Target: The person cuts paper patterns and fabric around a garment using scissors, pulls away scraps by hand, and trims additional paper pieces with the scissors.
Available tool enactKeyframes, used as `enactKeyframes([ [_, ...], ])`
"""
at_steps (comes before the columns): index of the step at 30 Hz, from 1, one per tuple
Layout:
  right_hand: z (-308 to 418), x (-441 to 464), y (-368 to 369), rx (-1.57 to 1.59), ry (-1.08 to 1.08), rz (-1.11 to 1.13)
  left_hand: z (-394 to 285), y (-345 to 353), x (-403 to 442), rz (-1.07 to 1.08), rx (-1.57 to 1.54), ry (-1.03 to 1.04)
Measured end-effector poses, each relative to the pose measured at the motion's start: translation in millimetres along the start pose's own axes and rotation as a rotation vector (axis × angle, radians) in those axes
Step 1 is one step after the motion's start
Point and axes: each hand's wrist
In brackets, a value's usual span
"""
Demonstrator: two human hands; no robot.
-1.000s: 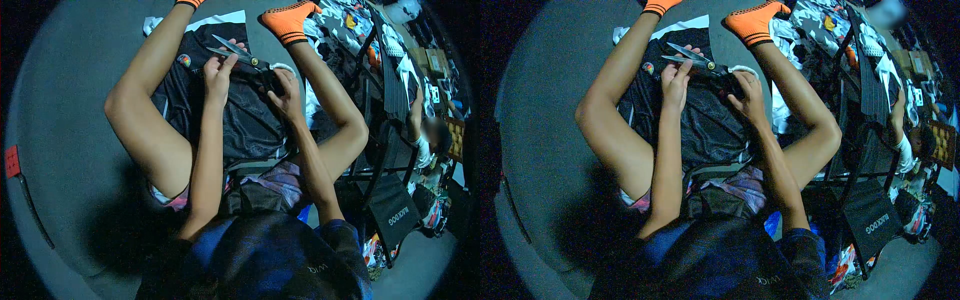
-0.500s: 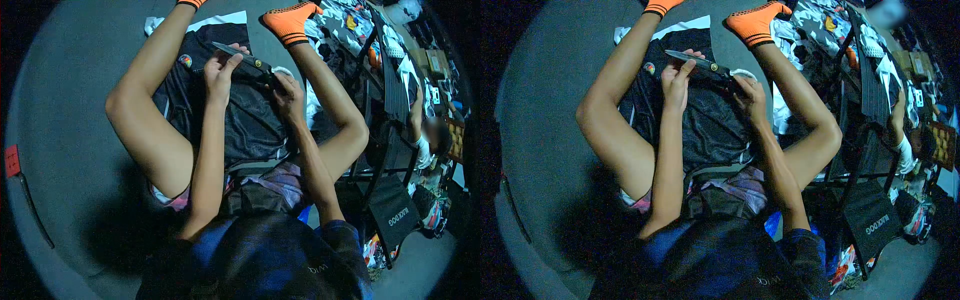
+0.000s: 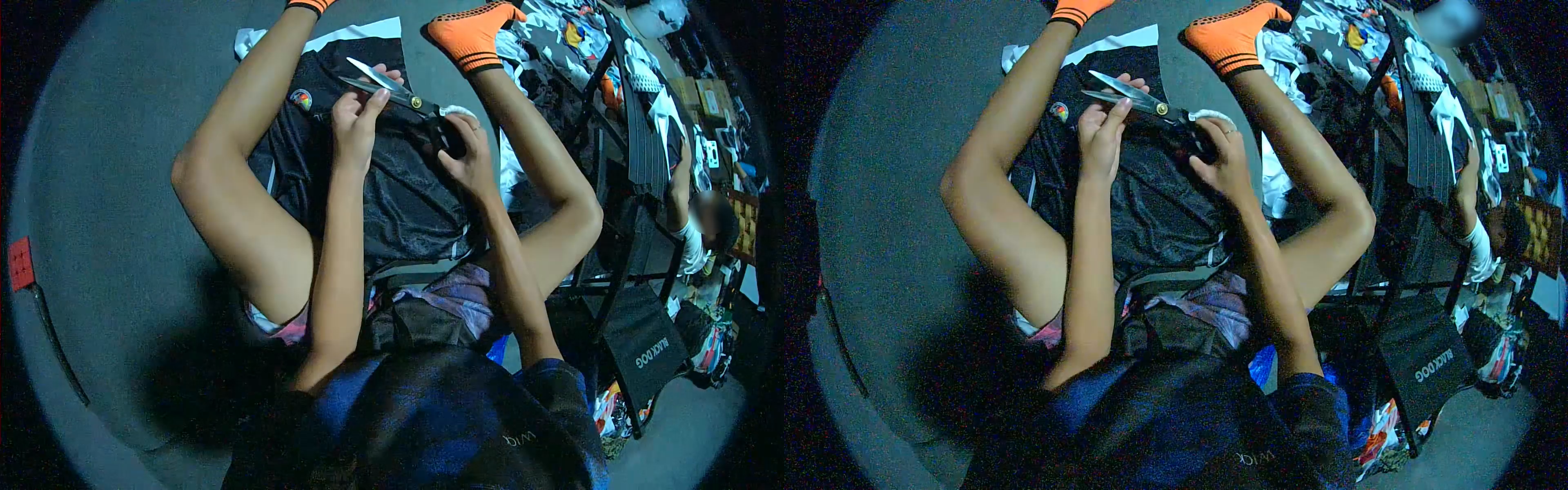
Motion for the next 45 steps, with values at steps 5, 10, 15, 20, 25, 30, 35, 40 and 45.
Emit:
enactKeyframes([
  [5, -0.8, 1.9, 0.5, -0.044, -0.025, 0.006, -2.6, 3.6, -1.2, 0.075, 0.027, 0.001],
  [10, -2.2, 1.2, 0.9, -0.047, -0.031, 0.018, -3.9, 3.3, -1.2, 0.089, 0.021, -0.001],
  [15, -3.6, -0.2, 1.3, -0.056, -0.019, 0.031, -6.5, 6.3, -1.3, 0.114, 0.016, -0.004],
  [20, -2.1, 0.2, 3.9, -0.136, -0.034, 0.005, -7.1, 2.6, 0.0, 0.202, 0.028, 0.003],
  [25, -0.6, 0.3, 2.1, -0.124, -0.016, 0.015, -5.8, 0.8, -0.9, 0.22, 0.018, -0.005],
  [30, -4.7, -2.6, 1.0, -0.07, -0.047, -0.006, -2.6, 3.8, -1.0, 0.183, -0.015, 0.005],
  [35, -9.1, -3.9, 2.0, -0.025, -0.028, -0.002, -0.2, 5.5, -0.4, 0.074, -0.07, 0.02],
  [40, -9.1, -3.5, 1.0, -0.003, -0.019, 0.025, 4.1, 4.5, 0.9, 0.031, -0.074, 0.036],
  [45, -11.6, -3.7, 2.3, 0.017, -0.033, 0.002, 3.2, 3.6, -0.5, 0.001, -0.052, 0.023],
])
Point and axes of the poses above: each hand's wrist, its own x-axis towards the middle knuckle, its own y-axis out of the palm, z = x × y, and after that the axes turned 1 degree about -x, right-handed
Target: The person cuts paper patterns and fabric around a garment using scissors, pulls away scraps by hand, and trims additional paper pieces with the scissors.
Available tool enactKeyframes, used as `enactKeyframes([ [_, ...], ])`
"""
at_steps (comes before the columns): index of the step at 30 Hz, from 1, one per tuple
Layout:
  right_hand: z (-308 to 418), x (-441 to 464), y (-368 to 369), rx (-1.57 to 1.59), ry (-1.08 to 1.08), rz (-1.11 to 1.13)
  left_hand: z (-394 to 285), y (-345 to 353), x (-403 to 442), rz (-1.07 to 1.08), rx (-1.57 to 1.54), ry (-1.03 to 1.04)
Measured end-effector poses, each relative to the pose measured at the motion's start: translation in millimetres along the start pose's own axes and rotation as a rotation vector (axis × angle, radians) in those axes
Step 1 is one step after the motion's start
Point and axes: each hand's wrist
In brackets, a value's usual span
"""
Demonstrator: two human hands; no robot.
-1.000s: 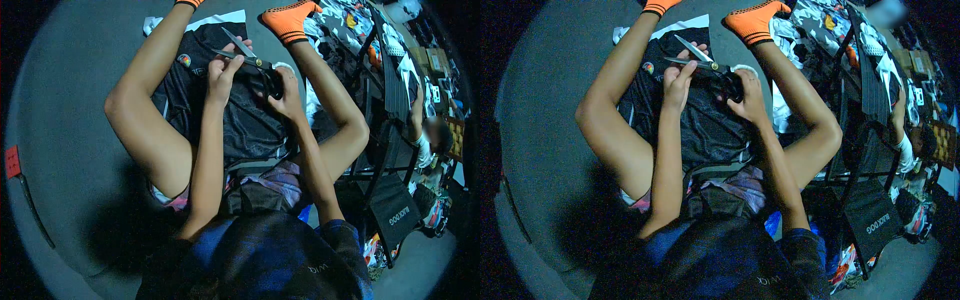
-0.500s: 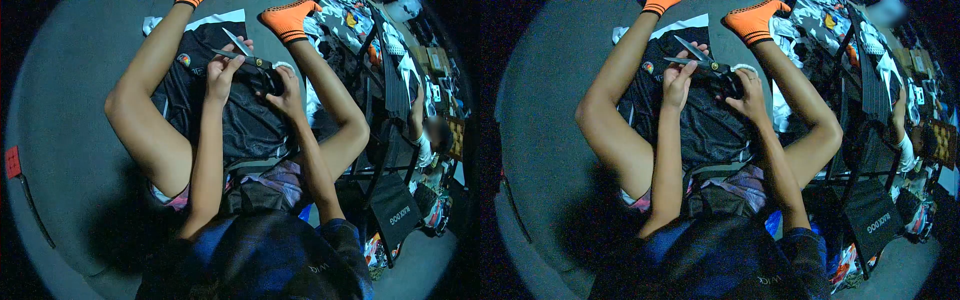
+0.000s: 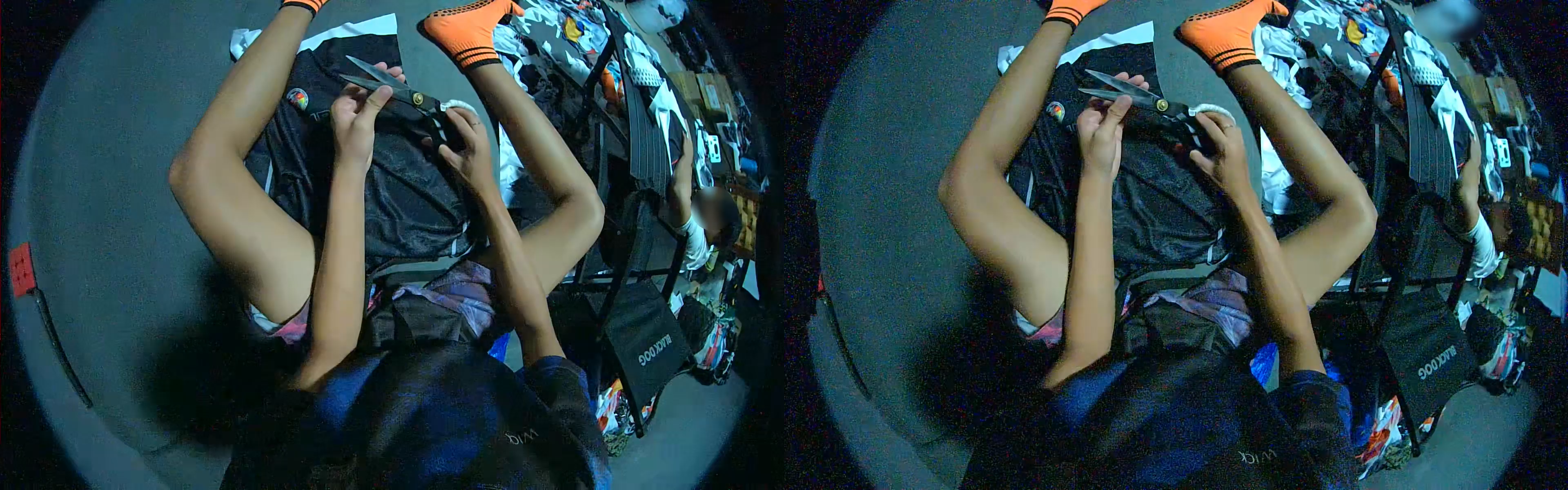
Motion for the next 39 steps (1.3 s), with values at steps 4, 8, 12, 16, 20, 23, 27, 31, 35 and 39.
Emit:
enactKeyframes([
  [4, -1.3, -3.7, 6.2, 0.016, 0.027, -0.061, 0.1, 1.5, -0.6, -0.051, 0.038, -0.004],
  [8, -5.8, -10.8, 5.0, -0.05, 0.034, -0.06, -2.7, 7.0, -2.8, -0.034, 0.102, 0.027],
  [12, 0.2, -6.3, 0.8, -0.061, 0.051, -0.041, -3.0, 9.7, -2.5, -0.045, 0.082, 0.037],
  [16, 11.8, 0.0, -1.3, -0.044, 0.024, -0.096, -1.2, 11.2, -1.7, -0.097, -0.082, 0.023],
  [20, 9.4, -0.9, 0.6, 0.006, 0.016, -0.12, -3.7, 8.7, -2.7, -0.001, 0.041, 0.06],
  [23, 0.8, -6.2, 5.3, 0.083, 0.06, -0.108, -7.6, 9.1, -4.5, -0.025, 0.127, 0.044],
  [27, 3.2, -4.2, 2.5, 0.134, 0.107, -0.07, -6.2, 8.7, -2.0, -0.015, 0.073, 0.037],
  [31, 10.8, 0.5, -2.9, 0.018, 0.052, -0.045, -6.9, 7.4, -1.8, 0.011, 0.014, 0.042],
  [35, 4.2, -2.5, 0.8, 0.037, 0.052, -0.049, -11.4, 6.7, -3.9, 0.012, 0.111, 0.042],
  [39, -3.2, -3.2, 2.3, 0.075, 0.078, -0.038, -10.2, 10.1, -3.3, -0.007, 0.124, 0.015],
])
Point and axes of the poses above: each hand's wrist, its own x-axis towards the middle knuckle, its own y-axis out of the palm, z = x × y, and after that the axes turned 1 degree about -x, right-handed
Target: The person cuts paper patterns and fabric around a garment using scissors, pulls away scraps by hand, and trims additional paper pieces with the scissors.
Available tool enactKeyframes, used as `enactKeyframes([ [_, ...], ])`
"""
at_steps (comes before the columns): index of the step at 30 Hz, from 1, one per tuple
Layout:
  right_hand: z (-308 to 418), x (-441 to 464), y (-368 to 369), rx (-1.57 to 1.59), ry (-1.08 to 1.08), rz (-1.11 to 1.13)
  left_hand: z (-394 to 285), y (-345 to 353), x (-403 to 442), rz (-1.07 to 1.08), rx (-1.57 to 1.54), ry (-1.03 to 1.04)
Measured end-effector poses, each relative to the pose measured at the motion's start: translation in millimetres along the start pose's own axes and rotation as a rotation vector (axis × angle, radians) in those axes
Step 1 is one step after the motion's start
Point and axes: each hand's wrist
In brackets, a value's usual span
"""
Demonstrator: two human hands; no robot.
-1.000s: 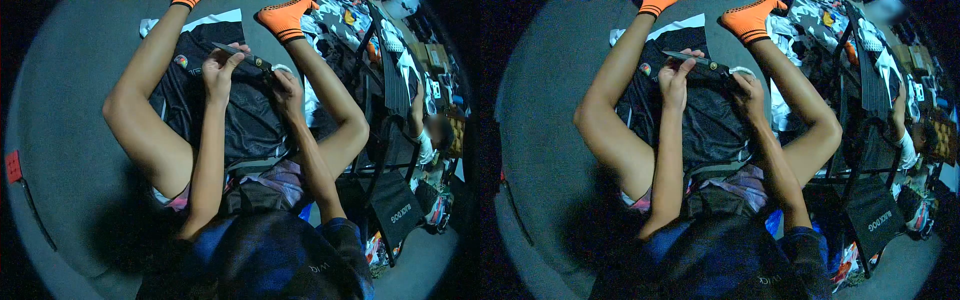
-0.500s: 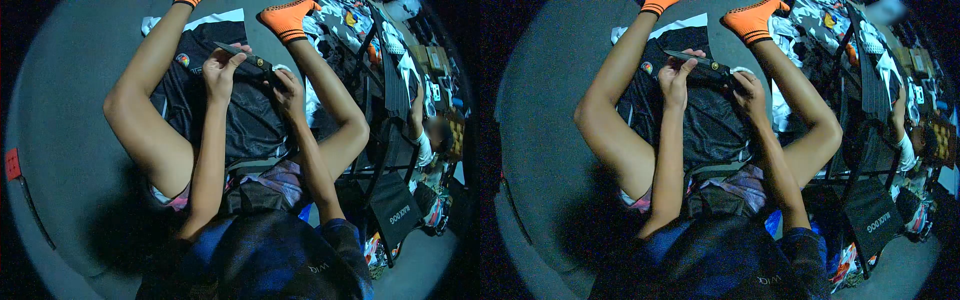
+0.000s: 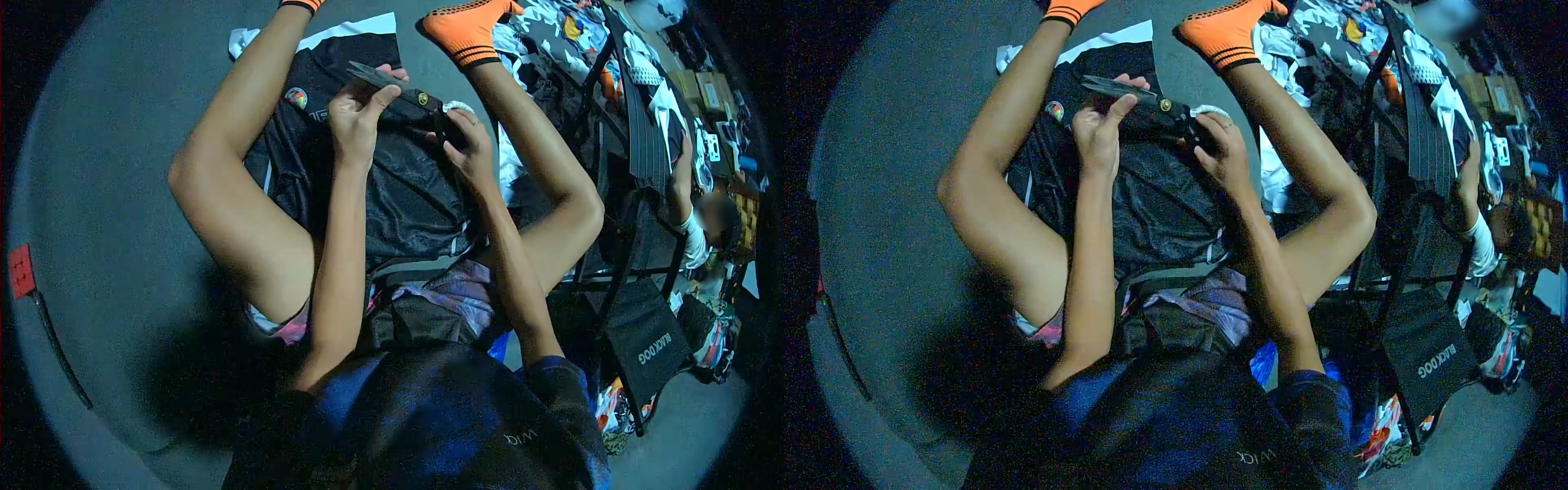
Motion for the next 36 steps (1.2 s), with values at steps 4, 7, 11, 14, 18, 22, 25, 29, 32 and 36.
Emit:
enactKeyframes([
  [4, 2.2, 1.8, -1.3, -0.015, -0.026, -0.01, 4.1, -2.2, 1.1, 0.003, -0.06, 0.008],
  [7, 4.7, 2.9, -2.3, -0.037, -0.023, -0.002, 4.4, -2.2, 1.2, 0.016, -0.073, 0.019],
  [11, 4.5, 4.3, -2.3, -0.057, -0.065, -0.011, 2.6, -1.3, 1.7, 0.043, -0.048, 0.02],
  [14, 11.9, 5.9, -2.6, -0.107, -0.068, 0.0, 1.1, -2.0, 2.0, 0.072, -0.022, 0.022],
  [18, 10.6, 7.1, -1.7, -0.139, -0.076, 0.01, 2.1, -3.6, 1.1, 0.123, -0.035, 0.012],
  [22, 10.1, 6.1, -1.3, -0.176, -0.073, 0.019, 4.9, -5.1, 1.5, 0.126, -0.055, 0.001],
  [25, 9.3, 6.0, -1.4, -0.164, -0.078, 0.017, 4.7, -4.7, 1.4, 0.121, -0.063, -0.016],
  [29, 11.0, 6.4, -3.0, -0.158, -0.054, 0.036, 6.0, -5.3, 1.5, 0.113, -0.093, -0.027],
  [32, 10.2, 6.1, -1.4, -0.163, -0.043, 0.038, 6.8, -6.1, 1.6, 0.113, -0.097, -0.028],
  [36, 7.2, 4.8, 0.2, -0.178, -0.043, 0.022, 8.6, -6.7, 1.5, 0.114, -0.092, -0.03],
])
Point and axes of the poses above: each hand's wrist, its own x-axis towards the middle knuckle, its own y-axis out of the palm, z = x × y, and after that the axes turned 1 degree about -x, right-handed
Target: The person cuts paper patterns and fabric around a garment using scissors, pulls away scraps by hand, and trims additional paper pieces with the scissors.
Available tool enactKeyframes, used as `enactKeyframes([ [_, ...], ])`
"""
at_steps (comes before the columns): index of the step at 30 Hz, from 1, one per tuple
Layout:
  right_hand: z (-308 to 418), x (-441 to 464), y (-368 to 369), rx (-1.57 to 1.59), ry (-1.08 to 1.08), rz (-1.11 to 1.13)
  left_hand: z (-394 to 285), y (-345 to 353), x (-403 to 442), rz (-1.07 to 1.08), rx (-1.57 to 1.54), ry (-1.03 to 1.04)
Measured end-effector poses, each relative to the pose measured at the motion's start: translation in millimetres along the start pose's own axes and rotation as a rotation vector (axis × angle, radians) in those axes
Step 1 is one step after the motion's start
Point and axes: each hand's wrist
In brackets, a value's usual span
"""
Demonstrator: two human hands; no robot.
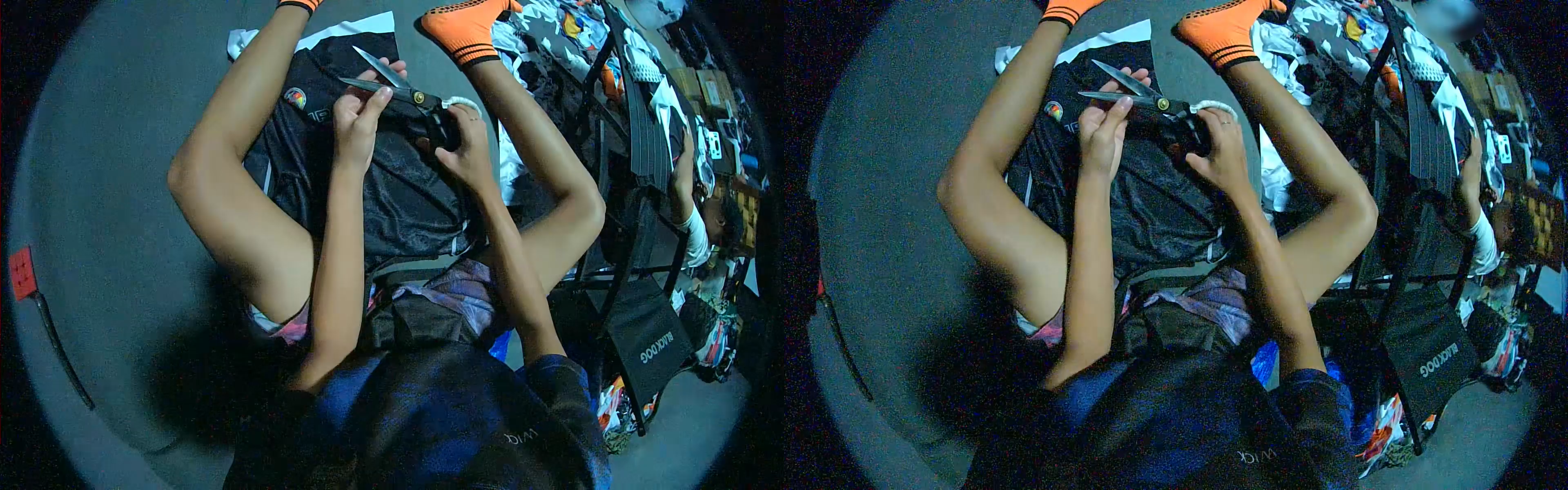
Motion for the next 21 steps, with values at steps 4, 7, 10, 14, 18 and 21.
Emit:
enactKeyframes([
  [4, -3.0, -0.1, 0.4, -0.004, 0.002, -0.002, 1.6, -0.5, 0.4, 0.006, 0.001, 0.0],
  [7, -5.0, 0.2, 0.9, 0.012, -0.019, -0.007, 1.5, -1.1, 0.9, 0.011, -0.001, 0.002],
  [10, -2.9, 0.4, -0.1, -0.002, 0.007, 0.007, 2.1, -1.7, 1.0, 0.014, -0.002, 0.004],
  [14, 0.2, 1.8, -3.1, -0.013, 0.008, 0.01, 3.8, -2.4, 1.5, 0.007, -0.002, 0.018],
  [18, 1.0, 1.9, -1.8, -0.009, 0.019, -0.001, 3.6, -1.2, 1.3, 0.0, -0.02, 0.019],
  [21, -0.5, 1.6, -0.7, 0.006, 0.002, -0.015, 3.0, -0.3, 1.1, -0.005, -0.019, 0.02],
])
Point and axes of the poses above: each hand's wrist, its own x-axis towards the middle knuckle, its own y-axis out of the palm, z = x × y, and after that the axes turned 1 degree about -x, right-handed
